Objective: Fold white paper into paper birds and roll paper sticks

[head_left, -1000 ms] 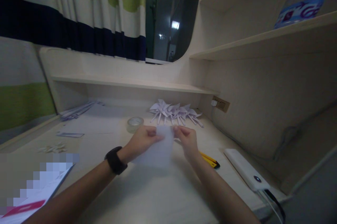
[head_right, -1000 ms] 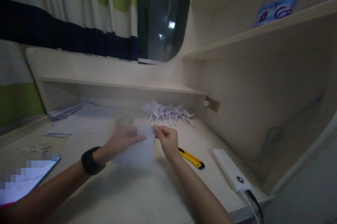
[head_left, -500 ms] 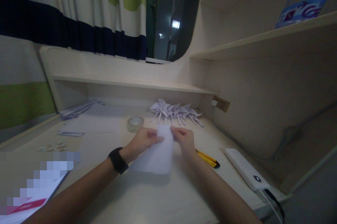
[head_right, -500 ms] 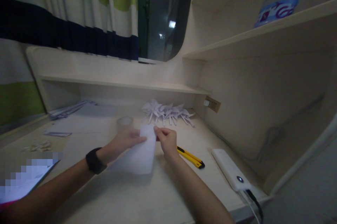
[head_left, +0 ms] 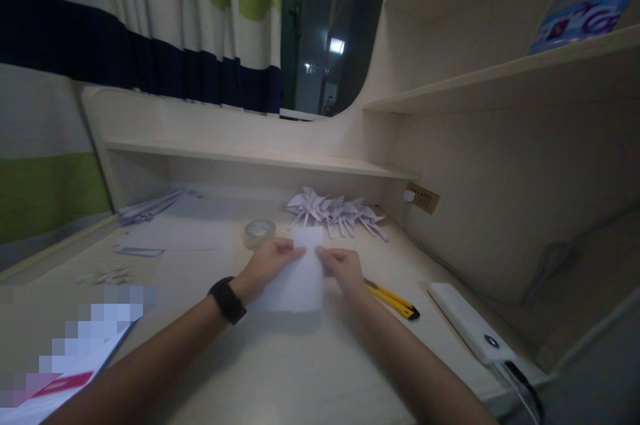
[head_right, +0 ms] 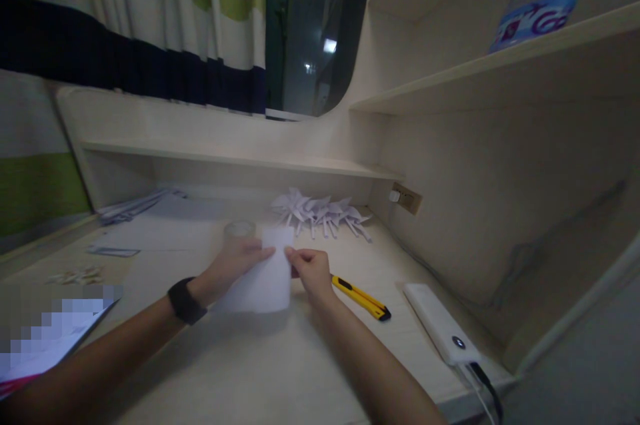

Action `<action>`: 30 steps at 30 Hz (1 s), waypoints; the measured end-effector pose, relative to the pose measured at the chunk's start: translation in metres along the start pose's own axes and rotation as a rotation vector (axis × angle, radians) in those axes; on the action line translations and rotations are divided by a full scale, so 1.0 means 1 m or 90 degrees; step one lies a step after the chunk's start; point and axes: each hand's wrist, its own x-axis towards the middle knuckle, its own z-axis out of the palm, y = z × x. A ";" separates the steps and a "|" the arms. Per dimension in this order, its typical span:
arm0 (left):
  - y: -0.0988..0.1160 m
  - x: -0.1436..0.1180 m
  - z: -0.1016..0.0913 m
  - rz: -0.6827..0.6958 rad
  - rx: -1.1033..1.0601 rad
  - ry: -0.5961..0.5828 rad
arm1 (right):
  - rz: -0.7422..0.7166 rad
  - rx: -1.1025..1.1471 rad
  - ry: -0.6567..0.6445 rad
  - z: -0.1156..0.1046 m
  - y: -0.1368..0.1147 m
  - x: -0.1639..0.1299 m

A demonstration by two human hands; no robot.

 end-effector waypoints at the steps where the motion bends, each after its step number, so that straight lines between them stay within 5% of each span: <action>1: -0.001 0.000 0.000 -0.002 -0.007 0.004 | 0.006 -0.006 -0.005 0.001 0.001 -0.001; 6: -0.005 0.001 -0.001 0.014 -0.021 0.016 | 0.006 -0.045 0.025 0.004 -0.001 -0.002; 10: -0.008 0.001 -0.002 -0.007 -0.027 -0.044 | -0.004 -0.033 0.052 0.002 -0.001 -0.001; 16: -0.010 0.004 -0.005 0.006 0.035 0.015 | 0.105 0.002 -0.059 0.000 0.003 -0.001; 21: -0.013 0.007 -0.006 0.015 0.060 0.069 | 0.116 -0.031 -0.046 0.003 0.002 -0.002; 30: -0.012 0.008 -0.011 -0.009 -0.015 0.031 | 0.123 -0.039 -0.104 0.001 0.011 -0.001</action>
